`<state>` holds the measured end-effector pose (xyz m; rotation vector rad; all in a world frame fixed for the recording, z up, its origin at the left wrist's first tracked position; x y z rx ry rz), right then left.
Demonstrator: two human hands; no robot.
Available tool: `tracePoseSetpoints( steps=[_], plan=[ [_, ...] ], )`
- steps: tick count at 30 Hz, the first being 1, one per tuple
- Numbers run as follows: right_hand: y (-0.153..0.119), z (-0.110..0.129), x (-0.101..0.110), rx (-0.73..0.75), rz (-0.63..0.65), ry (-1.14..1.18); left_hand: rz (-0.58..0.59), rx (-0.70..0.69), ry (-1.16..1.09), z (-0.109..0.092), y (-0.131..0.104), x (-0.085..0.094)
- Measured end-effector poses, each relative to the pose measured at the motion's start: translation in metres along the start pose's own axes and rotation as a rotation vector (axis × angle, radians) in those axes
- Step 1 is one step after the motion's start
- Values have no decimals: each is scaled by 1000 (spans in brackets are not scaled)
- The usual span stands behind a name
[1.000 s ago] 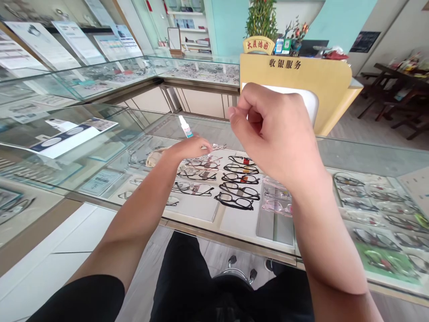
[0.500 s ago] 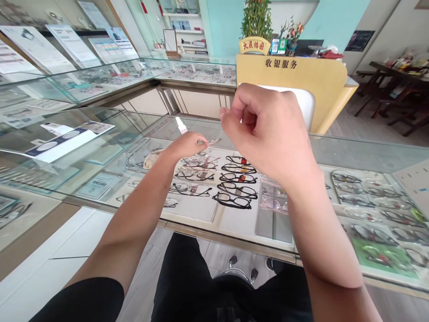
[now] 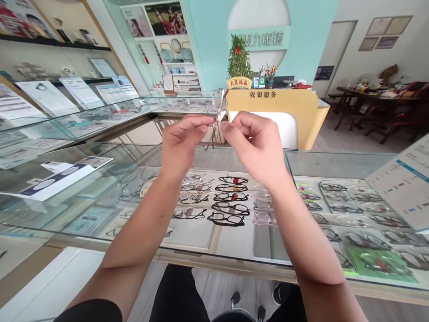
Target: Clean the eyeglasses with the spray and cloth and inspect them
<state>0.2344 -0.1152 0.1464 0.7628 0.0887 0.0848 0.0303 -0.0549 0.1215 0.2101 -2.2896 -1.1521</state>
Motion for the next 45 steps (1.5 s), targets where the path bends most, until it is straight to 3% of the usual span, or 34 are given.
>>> tracePoseSetpoints(
  steps=[3, 6, 12, 20, 32, 45],
  plan=[
    [2, 0, 2, -27, -67, 137, -56, -45, -98, -37, 1, 4],
    [5, -2, 4, -64, -112, 247, -40, -79, -191, -52, -6, 4],
    [12, -8, 7, -172, -142, 382, -17, -78, -263, -42, -14, 1],
    [11, -6, -2, -239, -82, 551, -55, -216, -99, -41, -20, -2],
    [14, -5, 3, -330, -10, 598, -98, -306, 85, -44, -24, -9],
    [15, -5, 5, -368, 55, 640, -93, -315, 111, -43, -25, -13]
  ],
)
Point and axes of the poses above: each hand's wrist, its own y-axis towards the middle knuckle, its own x-axis out of the back of the hand, z = x × y, the point moved 1 cm from there along y, towards the middle knuckle, and after that the axes turned 12 degrees about y, right-handed, at the moved point
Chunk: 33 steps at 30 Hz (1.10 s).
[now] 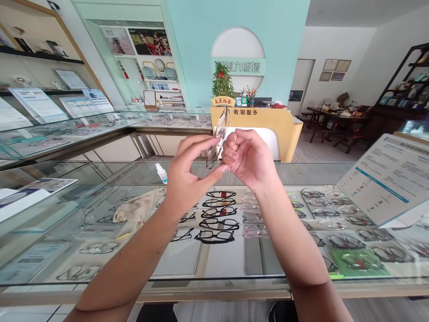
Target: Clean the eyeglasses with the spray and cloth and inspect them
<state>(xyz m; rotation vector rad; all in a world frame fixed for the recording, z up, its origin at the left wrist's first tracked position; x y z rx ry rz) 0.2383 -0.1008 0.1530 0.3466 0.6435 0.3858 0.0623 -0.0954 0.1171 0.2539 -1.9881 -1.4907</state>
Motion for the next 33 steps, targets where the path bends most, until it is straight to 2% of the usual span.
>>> tracePoseSetpoints(
  steps=[11, 18, 33],
  plan=[
    [0, -3, 3, -63, 4, 120, -18, -27, 34, -1, -1, 0],
    [-1, -5, 0, -149, 23, 158, -94, -21, 134, -4, -1, 0],
    [1, -8, 6, -219, 38, 208, -63, 29, 166, -7, -3, 0]
  ],
)
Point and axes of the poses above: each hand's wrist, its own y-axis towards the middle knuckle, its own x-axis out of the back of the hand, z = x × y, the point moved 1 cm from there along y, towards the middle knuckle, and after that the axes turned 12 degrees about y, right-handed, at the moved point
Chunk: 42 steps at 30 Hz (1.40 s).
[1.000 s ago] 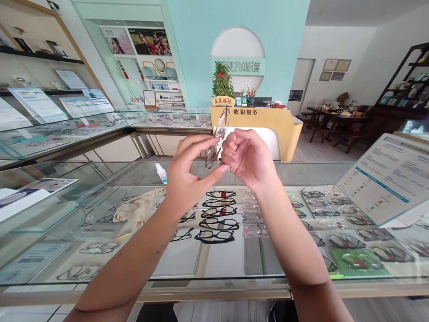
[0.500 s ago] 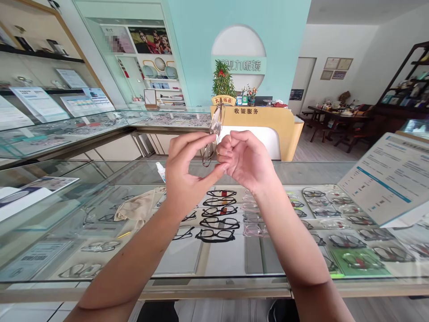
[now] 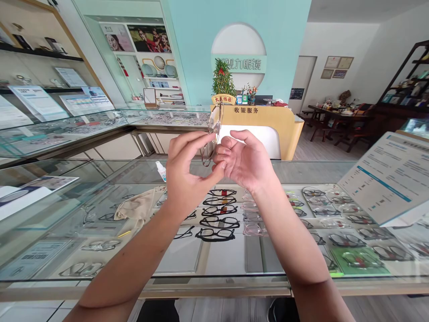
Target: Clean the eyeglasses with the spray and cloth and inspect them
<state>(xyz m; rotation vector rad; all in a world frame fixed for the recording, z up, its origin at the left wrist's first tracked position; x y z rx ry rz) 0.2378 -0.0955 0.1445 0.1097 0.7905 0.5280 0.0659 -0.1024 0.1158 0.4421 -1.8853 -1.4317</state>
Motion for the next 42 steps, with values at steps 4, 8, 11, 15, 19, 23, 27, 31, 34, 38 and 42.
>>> tracePoseSetpoints(
  steps=[4, 8, 11, 15, 19, 23, 27, 31, 34, 38, 42],
  plan=[
    [0, 0, 0, -11, 0, 29, -10, -11, -4, -2, 0, 2],
    [-1, 0, 0, -17, -10, 41, 0, -6, -14, -3, -1, 3],
    [-2, 1, -1, 0, -26, 29, 2, -8, -23, -3, -1, 2],
    [-3, 1, -5, 68, -59, 8, 18, 22, -16, 0, 0, 2],
    [-4, 0, -10, 159, -105, -41, 25, 48, -14, 1, 2, 2],
    [-3, -2, -11, 224, -157, -138, 11, 42, -29, 2, 2, 2],
    [-3, -2, -10, 279, -150, -235, -4, 27, -50, 3, 2, 1],
    [-3, -5, -11, 311, -148, -244, 20, 49, -74, 6, 4, 2],
    [-2, -8, -10, 350, -186, -216, 26, 43, -109, 7, 5, 2],
    [0, -11, -6, 383, -214, -287, 11, 14, -131, 7, 4, 2],
    [0, -11, -2, 425, -195, -414, 20, 4, -114, 8, 2, -1]
  ],
)
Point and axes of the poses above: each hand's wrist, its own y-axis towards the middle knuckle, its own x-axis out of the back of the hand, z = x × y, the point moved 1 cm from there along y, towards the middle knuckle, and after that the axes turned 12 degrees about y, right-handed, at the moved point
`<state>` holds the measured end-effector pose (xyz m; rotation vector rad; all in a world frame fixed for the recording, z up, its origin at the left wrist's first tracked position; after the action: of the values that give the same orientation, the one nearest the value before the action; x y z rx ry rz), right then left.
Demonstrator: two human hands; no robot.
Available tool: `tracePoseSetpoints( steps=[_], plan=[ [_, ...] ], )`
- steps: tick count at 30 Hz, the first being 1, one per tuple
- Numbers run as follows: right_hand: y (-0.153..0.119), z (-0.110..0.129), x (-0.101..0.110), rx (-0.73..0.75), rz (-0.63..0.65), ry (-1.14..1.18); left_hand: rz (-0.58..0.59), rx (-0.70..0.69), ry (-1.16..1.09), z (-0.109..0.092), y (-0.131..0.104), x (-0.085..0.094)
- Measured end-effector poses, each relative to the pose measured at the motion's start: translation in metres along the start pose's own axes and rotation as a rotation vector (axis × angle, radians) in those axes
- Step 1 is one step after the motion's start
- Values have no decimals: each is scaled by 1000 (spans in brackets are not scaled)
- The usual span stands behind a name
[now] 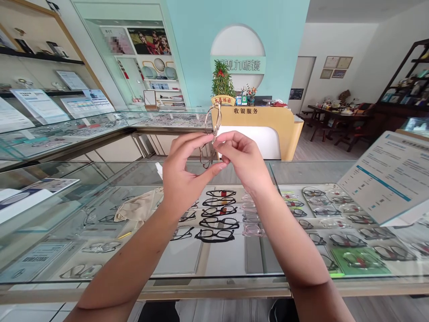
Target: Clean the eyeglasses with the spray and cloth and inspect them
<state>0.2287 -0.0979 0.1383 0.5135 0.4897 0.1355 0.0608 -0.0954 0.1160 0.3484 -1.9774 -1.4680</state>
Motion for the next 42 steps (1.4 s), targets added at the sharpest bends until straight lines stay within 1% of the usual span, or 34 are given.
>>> tracePoseSetpoints(
  steps=[5, 10, 14, 19, 23, 27, 30, 33, 36, 39, 42],
  plan=[
    [-2, 1, 1, 62, -16, -92, 22, 6, 40, 2, -1, -2],
    [0, 1, 4, 49, -21, -84, 13, -42, 108, 3, -1, -2],
    [1, 1, 5, 33, -36, -72, 32, -44, 146, 3, 0, -2],
    [2, 0, 5, 33, -40, -70, 43, -63, 125, 1, 2, 1],
    [3, 1, 7, 36, -35, -84, 68, -69, 54, 1, 5, 5],
    [3, 3, 8, 45, -29, -135, 94, -7, -93, 5, 7, 6],
    [2, 4, 8, 60, 9, -193, 59, 97, -182, 9, 8, 4],
    [1, 3, 7, 79, 47, -263, 27, 208, -217, 16, 9, 0],
    [2, 4, 8, 109, 58, -316, 20, 271, -259, 22, 10, -3],
    [1, 6, 11, 146, 35, -387, 14, 293, -298, 28, 11, -5],
    [0, 10, 17, 161, -34, -506, 44, 297, -347, 33, 13, -7]
  ],
)
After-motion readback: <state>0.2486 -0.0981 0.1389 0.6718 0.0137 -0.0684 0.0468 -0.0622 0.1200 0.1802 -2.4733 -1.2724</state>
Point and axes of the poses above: each hand's wrist, its own y-axis towards the middle knuckle, its own x-axis out of the back of the hand, z = x × y, the point moved 1 cm from there along y, towards the middle knuckle, and after that the axes turned 12 degrees about y, right-handed, at the moved point
